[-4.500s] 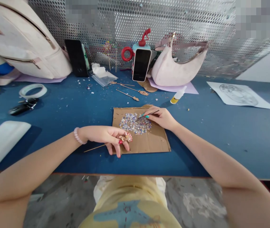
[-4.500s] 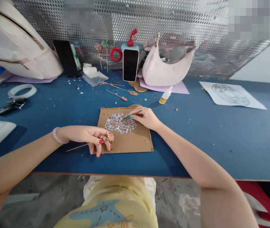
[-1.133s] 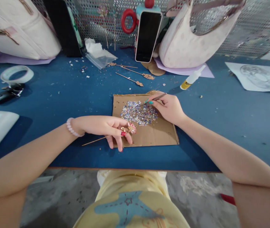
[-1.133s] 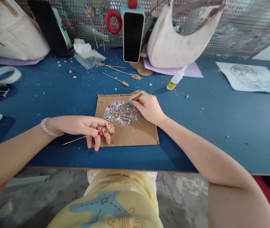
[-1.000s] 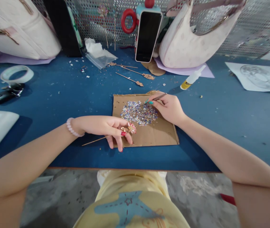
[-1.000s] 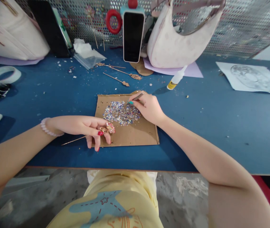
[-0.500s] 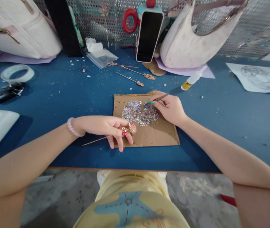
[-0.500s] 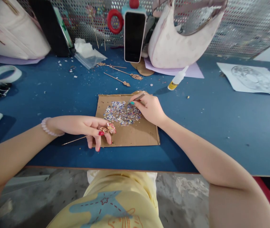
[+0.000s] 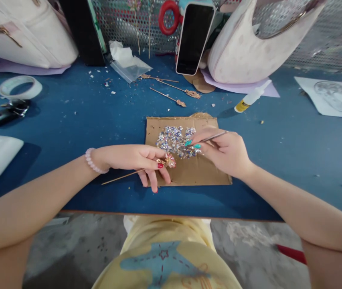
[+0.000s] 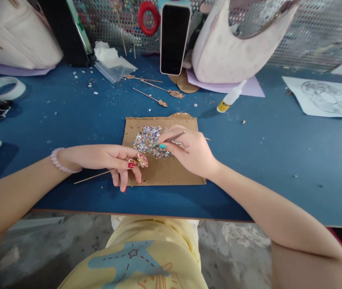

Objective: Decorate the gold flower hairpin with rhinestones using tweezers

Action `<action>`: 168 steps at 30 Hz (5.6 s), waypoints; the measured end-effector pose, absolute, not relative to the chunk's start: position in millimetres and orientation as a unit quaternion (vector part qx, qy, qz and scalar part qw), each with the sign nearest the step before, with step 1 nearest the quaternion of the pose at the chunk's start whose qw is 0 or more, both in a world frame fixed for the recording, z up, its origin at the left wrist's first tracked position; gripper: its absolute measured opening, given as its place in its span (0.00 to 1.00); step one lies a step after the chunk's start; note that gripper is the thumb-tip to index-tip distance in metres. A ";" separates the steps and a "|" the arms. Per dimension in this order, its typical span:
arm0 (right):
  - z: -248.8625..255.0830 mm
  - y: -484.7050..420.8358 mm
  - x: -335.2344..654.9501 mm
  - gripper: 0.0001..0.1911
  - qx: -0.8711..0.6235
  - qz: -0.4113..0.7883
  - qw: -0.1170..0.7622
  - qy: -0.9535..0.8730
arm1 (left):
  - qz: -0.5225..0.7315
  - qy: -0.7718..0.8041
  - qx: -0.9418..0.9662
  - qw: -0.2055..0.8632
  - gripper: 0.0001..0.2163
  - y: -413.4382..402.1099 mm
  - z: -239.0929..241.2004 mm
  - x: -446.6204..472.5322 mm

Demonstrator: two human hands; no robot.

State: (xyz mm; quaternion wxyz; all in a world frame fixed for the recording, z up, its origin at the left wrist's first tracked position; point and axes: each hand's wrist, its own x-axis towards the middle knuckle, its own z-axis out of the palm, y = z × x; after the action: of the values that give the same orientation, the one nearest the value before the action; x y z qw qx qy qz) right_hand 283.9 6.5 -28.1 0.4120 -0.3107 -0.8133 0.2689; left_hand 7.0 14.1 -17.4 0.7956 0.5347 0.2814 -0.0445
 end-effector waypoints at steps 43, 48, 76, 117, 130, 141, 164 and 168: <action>-25.6 -13.9 268.5 0.09 -0.191 0.190 0.399 -0.877 | -0.060 0.257 0.589 0.764 0.11 11.8 -11.8 9.0; -26.0 -13.8 269.4 0.09 -0.185 0.182 0.399 -0.880 | -0.059 0.264 0.586 0.764 0.10 11.6 -11.6 9.4; -24.5 -14.6 268.2 0.09 -0.188 0.179 0.392 -0.883 | -0.067 0.273 0.596 0.752 0.09 10.0 -7.8 10.2; -42.5 38.5 305.2 0.08 -0.264 0.143 0.385 -0.873 | -0.062 0.274 0.566 0.775 0.11 10.5 -22.9 -0.3; -40.2 37.4 306.3 0.08 -0.308 0.132 0.375 -0.865 | -0.062 0.274 0.568 0.774 0.11 9.6 -24.9 -3.8; -39.6 37.7 306.1 0.07 -0.286 0.107 0.362 -0.880 | -0.058 0.275 0.575 0.768 0.11 10.2 -20.5 0.0; -39.4 35.2 304.4 0.06 -0.278 0.144 0.356 -0.881 | -0.063 0.273 0.576 0.768 0.12 10.7 -20.8 0.4; -40.2 35.7 304.2 0.06 -0.297 0.135 0.363 -0.873 | -0.062 0.270 0.582 0.765 0.11 10.8 -21.0 0.2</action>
State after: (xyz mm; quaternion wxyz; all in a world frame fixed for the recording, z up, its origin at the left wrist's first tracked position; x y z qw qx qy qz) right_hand 304.2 35.7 -40.2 0.3633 -0.2971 -0.8727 0.1348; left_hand 0.2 10.8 -21.0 0.7648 0.5818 0.2696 -0.0618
